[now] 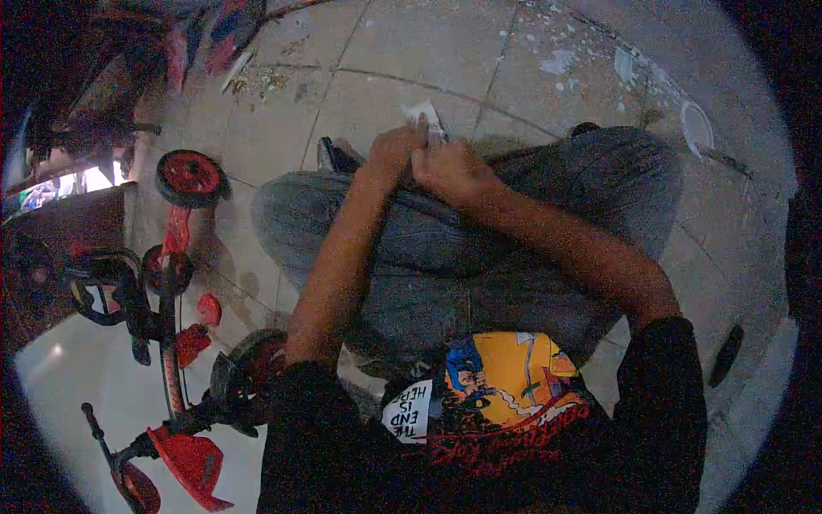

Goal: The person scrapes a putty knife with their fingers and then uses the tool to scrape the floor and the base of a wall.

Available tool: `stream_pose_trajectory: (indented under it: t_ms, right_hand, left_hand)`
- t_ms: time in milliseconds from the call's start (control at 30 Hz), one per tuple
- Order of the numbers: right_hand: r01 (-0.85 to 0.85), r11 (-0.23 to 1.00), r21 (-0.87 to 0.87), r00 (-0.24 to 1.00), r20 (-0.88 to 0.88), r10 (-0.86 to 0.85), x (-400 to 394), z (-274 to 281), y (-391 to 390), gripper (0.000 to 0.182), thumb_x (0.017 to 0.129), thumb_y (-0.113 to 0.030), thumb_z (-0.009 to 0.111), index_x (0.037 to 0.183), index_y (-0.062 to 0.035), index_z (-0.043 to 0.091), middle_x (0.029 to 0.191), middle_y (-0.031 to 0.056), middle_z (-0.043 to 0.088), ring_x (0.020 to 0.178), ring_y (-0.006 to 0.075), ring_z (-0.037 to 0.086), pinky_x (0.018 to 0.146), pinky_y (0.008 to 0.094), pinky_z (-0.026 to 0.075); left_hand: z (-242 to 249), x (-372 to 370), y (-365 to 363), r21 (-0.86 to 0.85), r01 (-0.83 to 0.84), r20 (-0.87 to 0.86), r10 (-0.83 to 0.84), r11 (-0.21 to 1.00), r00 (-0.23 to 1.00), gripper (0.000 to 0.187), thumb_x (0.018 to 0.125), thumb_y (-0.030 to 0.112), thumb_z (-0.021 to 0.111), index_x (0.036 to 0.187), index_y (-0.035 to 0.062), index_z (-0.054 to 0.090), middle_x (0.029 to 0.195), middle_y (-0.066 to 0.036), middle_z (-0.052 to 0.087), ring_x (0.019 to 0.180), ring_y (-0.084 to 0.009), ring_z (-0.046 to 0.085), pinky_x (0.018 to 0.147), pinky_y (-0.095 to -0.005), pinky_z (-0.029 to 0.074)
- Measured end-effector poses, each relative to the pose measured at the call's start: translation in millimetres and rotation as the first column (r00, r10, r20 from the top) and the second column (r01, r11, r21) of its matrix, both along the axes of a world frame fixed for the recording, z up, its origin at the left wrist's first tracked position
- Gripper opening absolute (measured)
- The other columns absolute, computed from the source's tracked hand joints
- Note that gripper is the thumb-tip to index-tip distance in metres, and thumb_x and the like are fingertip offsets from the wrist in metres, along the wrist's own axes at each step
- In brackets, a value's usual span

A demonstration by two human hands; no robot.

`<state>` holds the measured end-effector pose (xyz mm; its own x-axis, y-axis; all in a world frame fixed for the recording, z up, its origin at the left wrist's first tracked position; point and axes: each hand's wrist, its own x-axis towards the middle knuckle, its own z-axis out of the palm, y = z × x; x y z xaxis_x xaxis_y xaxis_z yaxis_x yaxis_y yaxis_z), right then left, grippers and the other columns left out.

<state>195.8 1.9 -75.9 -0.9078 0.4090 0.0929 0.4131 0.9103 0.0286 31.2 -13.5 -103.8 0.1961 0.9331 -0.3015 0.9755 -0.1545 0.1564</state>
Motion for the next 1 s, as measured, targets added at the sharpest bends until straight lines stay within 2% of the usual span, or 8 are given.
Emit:
stream_pose_trajectory:
  t_ms: [200, 267, 400, 467, 600, 667, 800, 1000]
  right_hand:
    - [-0.041, 0.999, 0.018, 0.99, -0.134, 0.043, 2.1, 3.7, 12.2, 0.021, 0.081, -0.011, 0.054, 0.097, 0.002, 0.058, 0.081, 0.0171, 0.066, 0.06, 0.0276, 0.066, 0.048, 0.0425, 0.05]
    - [-0.024, 1.0, -0.015, 0.999, 0.036, 0.024, -2.9, 1.6, 4.6, 0.02, 0.081, -0.012, 0.054, 0.097, 0.0013, 0.058, 0.075, 0.0142, 0.065, 0.057, 0.027, 0.065, 0.046, 0.0423, 0.047]
    - [-0.062, 0.998, 0.003, 0.998, 0.011, 0.062, 1.0, 3.4, 11.7, 0.02, 0.082, -0.012, 0.055, 0.096, 0.0011, 0.058, 0.072, 0.0129, 0.064, 0.058, 0.0259, 0.065, 0.045, 0.042, 0.047]
    - [-0.037, 0.999, 0.022, 0.998, -0.05, 0.038, -0.1, 5.5, 25.6, 0.021, 0.083, -0.011, 0.054, 0.098, 0.0026, 0.057, 0.075, 0.0138, 0.066, 0.061, 0.0256, 0.067, 0.047, 0.0412, 0.049]
    - [-0.142, 0.989, -0.033, 0.981, -0.137, 0.137, 6.6, 5.5, 26.4, 0.022, 0.085, -0.011, 0.052, 0.101, 0.0037, 0.056, 0.077, 0.0128, 0.067, 0.063, 0.0256, 0.067, 0.048, 0.0413, 0.049]
    - [-0.097, 0.989, -0.108, 0.995, -0.031, 0.094, 3.4, 6.9, 11.4, 0.023, 0.085, -0.012, 0.051, 0.104, 0.0012, 0.056, 0.075, 0.0111, 0.066, 0.062, 0.027, 0.067, 0.049, 0.0412, 0.049]
    - [-0.063, 0.998, -0.028, 0.99, 0.123, 0.066, -1.0, 5.1, 10.1, 0.024, 0.085, -0.013, 0.052, 0.105, -0.0015, 0.056, 0.075, 0.0115, 0.066, 0.062, 0.028, 0.067, 0.05, 0.0412, 0.049]
    - [-0.125, 0.991, -0.047, 0.976, -0.187, 0.114, 10.5, 5.7, 31.0, 0.028, 0.085, -0.014, 0.052, 0.109, 0.0006, 0.055, 0.078, 0.0162, 0.066, 0.062, 0.0288, 0.067, 0.052, 0.0443, 0.051]
  left_hand:
    - [-15.5, -11.6, 9.4, 0.248, 0.084, 0.059, -0.101, 0.965, 0.993, 0.054, 0.087, 0.021, 0.051, 0.135, -0.0016, 0.04, 0.118, -0.022, 0.06, 0.102, -0.0372, 0.062, 0.081, -0.0429, 0.053]
    - [-1.1, -3.1, 5.7, 0.042, 0.002, -0.061, 0.001, 0.999, 0.998, 0.052, 0.087, 0.021, 0.05, 0.133, -0.0025, 0.041, 0.118, -0.022, 0.06, 0.103, -0.0366, 0.062, 0.081, -0.0424, 0.053]
    - [-6.5, 1.7, 19.0, -0.238, -0.051, -0.187, 0.005, 0.97, 0.982, 0.052, 0.087, 0.02, 0.049, 0.133, -0.0039, 0.041, 0.12, -0.022, 0.059, 0.103, -0.0367, 0.062, 0.082, -0.0427, 0.052]
    - [-5.3, -3.5, 19.5, 0.047, -0.025, -0.083, 0.029, 0.999, 0.996, 0.052, 0.089, 0.018, 0.047, 0.135, -0.0033, 0.038, 0.116, -0.022, 0.061, 0.103, -0.0373, 0.061, 0.081, -0.0437, 0.052]
    - [-4.3, -9.5, 21.2, -0.068, -0.076, -0.132, 0.067, 0.995, 0.989, 0.053, 0.088, 0.017, 0.048, 0.136, -0.0039, 0.037, 0.116, -0.022, 0.061, 0.105, -0.0365, 0.061, 0.082, -0.0436, 0.052]
    - [-15.9, -16.7, 6.8, 0.012, 0.113, -0.103, -0.111, 0.994, 0.988, 0.053, 0.088, 0.017, 0.048, 0.135, -0.0052, 0.037, 0.114, -0.023, 0.061, 0.103, -0.0359, 0.061, 0.082, -0.0434, 0.052]
    - [-26.8, -11.6, -4.3, 0.077, 0.077, -0.051, -0.073, 0.994, 0.996, 0.056, 0.087, 0.017, 0.049, 0.137, -0.0041, 0.035, 0.11, -0.022, 0.062, 0.099, -0.0355, 0.063, 0.081, -0.0435, 0.052]
    - [13.5, 0.7, 17.6, -0.009, 0.043, -0.156, -0.044, 0.999, 0.987, 0.035, 0.085, 0.018, 0.051, 0.115, -0.0003, 0.057, 0.099, -0.021, 0.065, 0.091, -0.0347, 0.065, 0.076, -0.0457, 0.054]
